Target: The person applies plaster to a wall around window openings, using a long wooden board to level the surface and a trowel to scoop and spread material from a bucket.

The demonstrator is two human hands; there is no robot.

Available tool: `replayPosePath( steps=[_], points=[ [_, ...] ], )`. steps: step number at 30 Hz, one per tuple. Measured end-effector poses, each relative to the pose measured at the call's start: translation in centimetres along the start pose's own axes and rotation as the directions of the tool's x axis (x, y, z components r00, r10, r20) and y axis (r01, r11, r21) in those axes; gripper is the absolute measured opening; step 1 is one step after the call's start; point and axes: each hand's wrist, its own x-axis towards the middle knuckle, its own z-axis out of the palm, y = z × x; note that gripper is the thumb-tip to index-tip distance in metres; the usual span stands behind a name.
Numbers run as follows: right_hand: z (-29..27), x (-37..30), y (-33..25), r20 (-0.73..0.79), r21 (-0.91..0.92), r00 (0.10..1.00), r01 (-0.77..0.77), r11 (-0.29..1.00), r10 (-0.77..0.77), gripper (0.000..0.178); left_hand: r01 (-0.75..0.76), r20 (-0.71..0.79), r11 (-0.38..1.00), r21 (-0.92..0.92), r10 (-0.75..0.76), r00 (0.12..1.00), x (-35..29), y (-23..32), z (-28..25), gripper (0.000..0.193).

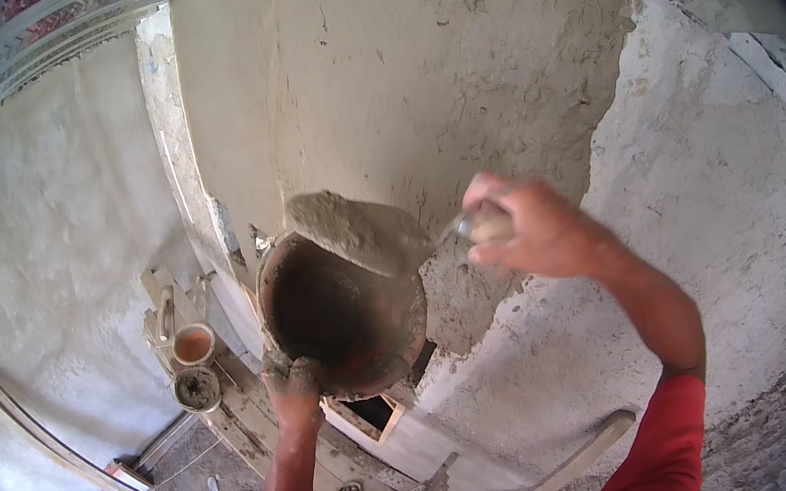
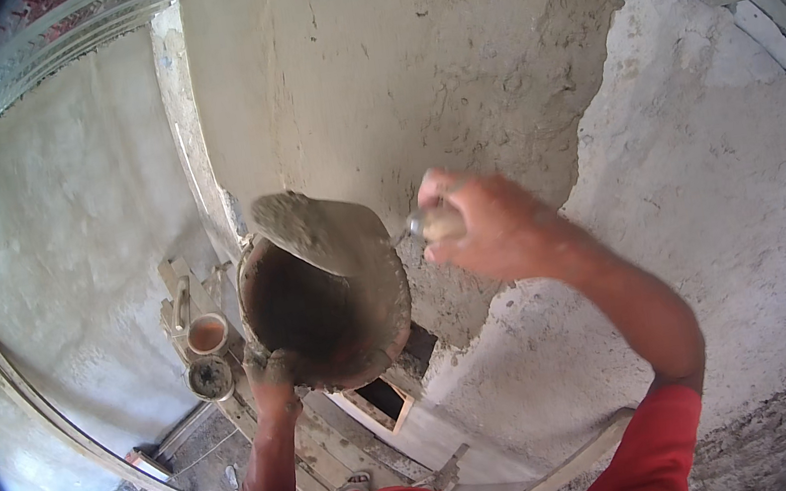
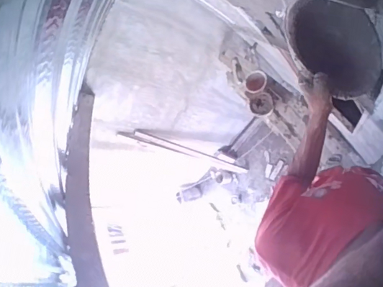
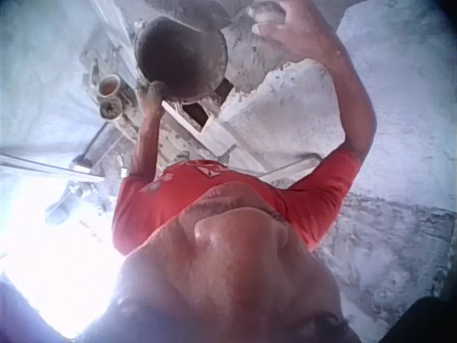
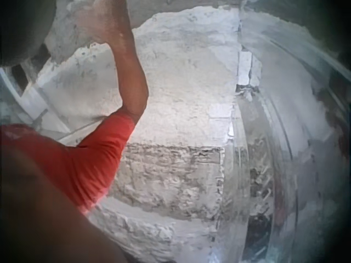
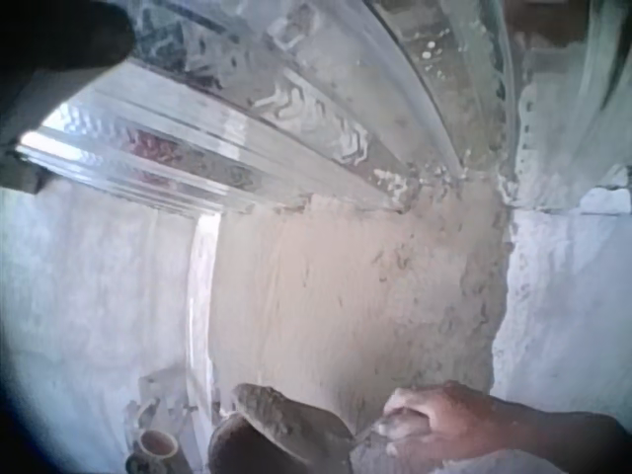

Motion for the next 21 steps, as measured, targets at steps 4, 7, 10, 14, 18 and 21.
replayPosePath(
  steps=[4, 7, 10, 14, 18, 21],
  points=[
    [-5.9, -1.4, -2.3, -0.102, 0.105, 0.959, 0.273, 0.956, -0.263, 0.044, 0.042, 0.01, 0.999, -0.028, -0.042, 0.999, -0.1, 0.2, -0.4, 0.043],
    [-7.6, -0.6, -2.8, -0.085, 0.199, 0.973, 0.227, 0.953, -0.214, 0.048, 0.056, -0.012, 0.997, -0.048, -0.057, 0.998, -0.4, 0.8, -0.6, 0.043],
    [-9.3, 2.3, 0.3, -0.271, 0.134, 0.952, -0.108, 0.985, 0.141, 0.048, 0.06, 0.003, 0.998, -0.017, -0.06, 0.998, -0.5, 0.6, -0.1, 0.043],
    [-16.1, -0.3, 6.9, -0.833, 0.0, 0.55, -0.107, 0.994, 0.059, 0.05, 0.024, -0.007, 0.999, -0.024, -0.025, 1.0, -1.1, -0.6, 0.1, 0.04],
    [-14.7, -5.1, 6.2, -0.738, -0.009, 0.66, -0.219, 0.976, 0.141, 0.042, 0.164, 0.058, 0.983, 0.086, -0.17, 0.984, -1.7, -0.4, -0.4, 0.037],
    [-7.5, -6.1, 5.0, -0.419, 0.165, 0.856, -0.256, 0.952, 0.303, 0.04, 0.105, 0.064, 0.993, 0.057, -0.109, 0.992, -2.3, -0.5, 0.5, 0.036]
  ],
)
